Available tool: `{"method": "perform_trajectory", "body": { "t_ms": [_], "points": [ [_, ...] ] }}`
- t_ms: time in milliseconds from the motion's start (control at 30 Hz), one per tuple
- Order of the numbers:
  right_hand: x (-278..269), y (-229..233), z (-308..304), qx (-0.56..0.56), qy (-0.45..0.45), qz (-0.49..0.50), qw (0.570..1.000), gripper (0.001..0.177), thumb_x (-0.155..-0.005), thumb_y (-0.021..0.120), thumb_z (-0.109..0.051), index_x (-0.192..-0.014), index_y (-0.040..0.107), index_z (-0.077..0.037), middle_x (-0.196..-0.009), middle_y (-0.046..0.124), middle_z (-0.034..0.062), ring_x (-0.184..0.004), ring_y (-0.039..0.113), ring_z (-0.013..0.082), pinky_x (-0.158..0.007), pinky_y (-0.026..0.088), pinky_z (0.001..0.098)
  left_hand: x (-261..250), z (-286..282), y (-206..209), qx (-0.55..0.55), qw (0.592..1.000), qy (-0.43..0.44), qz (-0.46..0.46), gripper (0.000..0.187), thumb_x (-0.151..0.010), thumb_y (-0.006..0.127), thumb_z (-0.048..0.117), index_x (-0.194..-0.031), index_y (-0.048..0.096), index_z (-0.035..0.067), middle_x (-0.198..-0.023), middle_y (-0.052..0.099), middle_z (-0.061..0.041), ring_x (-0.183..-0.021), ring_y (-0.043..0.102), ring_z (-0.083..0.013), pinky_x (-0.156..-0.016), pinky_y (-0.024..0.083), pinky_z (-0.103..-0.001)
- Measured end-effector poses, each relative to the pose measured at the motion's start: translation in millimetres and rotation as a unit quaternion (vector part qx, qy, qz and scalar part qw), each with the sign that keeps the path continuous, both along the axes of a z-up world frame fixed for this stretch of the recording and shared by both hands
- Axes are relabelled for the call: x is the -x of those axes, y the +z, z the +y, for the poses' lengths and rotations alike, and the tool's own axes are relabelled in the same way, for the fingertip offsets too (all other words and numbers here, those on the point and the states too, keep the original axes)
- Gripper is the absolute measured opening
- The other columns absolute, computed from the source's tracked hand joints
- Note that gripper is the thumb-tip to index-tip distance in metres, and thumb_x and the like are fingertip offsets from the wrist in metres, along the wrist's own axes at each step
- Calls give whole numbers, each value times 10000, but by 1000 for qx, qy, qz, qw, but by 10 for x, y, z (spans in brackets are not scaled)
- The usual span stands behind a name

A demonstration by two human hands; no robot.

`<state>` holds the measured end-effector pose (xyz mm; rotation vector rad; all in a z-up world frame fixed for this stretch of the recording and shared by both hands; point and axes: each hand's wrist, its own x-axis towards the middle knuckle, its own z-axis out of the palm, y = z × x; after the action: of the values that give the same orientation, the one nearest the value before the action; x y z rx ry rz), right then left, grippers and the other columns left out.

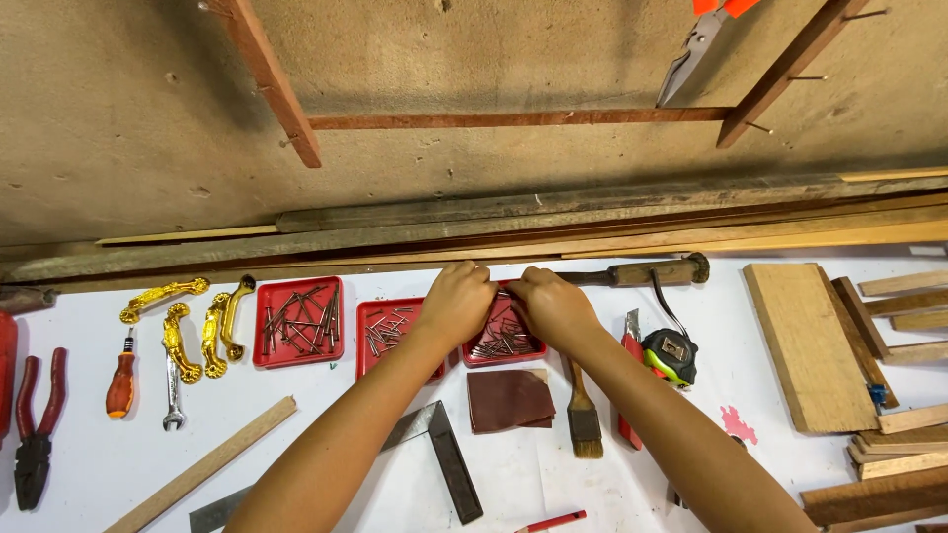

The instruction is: Measure and mark a wooden strip using a try square and pencil in a workshop.

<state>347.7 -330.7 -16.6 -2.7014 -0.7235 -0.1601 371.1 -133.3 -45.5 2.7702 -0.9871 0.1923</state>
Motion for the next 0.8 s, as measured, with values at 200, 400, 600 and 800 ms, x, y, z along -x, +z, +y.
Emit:
{"method": "perform_trajectory", "body": {
  "t_ms": [200, 400, 600, 800],
  "points": [
    [-14, -9, -39, -40, -4, 81, 996, 200, -833, 755, -158, -1028, 780, -123, -993, 700, 83, -971, 686, 301, -820, 565, 419, 34, 67, -20, 81, 997, 10, 15, 123, -806, 702, 133, -878, 770, 61, -952, 707, -110, -1030, 651, -312, -924, 509, -449],
    [-12, 73, -133, -34, -25, 143, 989, 264, -853, 747, -208, -1105, 766, -132, -1074, 736, 82, -980, 703, 291, -841, 567, 413, 102, 178, 181, 116, 987, 16, 113, 102, -823, 733, 172, -899, 786, 128, -972, 724, -58, -1028, 648, -289, -926, 502, -449],
    [123, 99, -13, 9, -5, 89, 996, 300, -793, 794, -278, -1055, 769, -136, -984, 742, 102, -920, 702, 306, -753, 565, 439, 260, 134, 410, 76, 991, 21, 112, 442, -630, 881, 369, -949, 760, 87, -960, 707, -91, -1015, 608, -300, -880, 448, -455],
    [144, 38, 15, -4, -72, 114, 991, 212, -899, 732, -334, -1015, 785, -164, -930, 764, 81, -854, 717, 303, -719, 564, 443, 259, 113, 133, 44, 996, 30, 75, 145, -807, 771, 244, -885, 767, 122, -949, 732, -42, -1010, 627, -257, -903, 436, -436]
  ]
}}
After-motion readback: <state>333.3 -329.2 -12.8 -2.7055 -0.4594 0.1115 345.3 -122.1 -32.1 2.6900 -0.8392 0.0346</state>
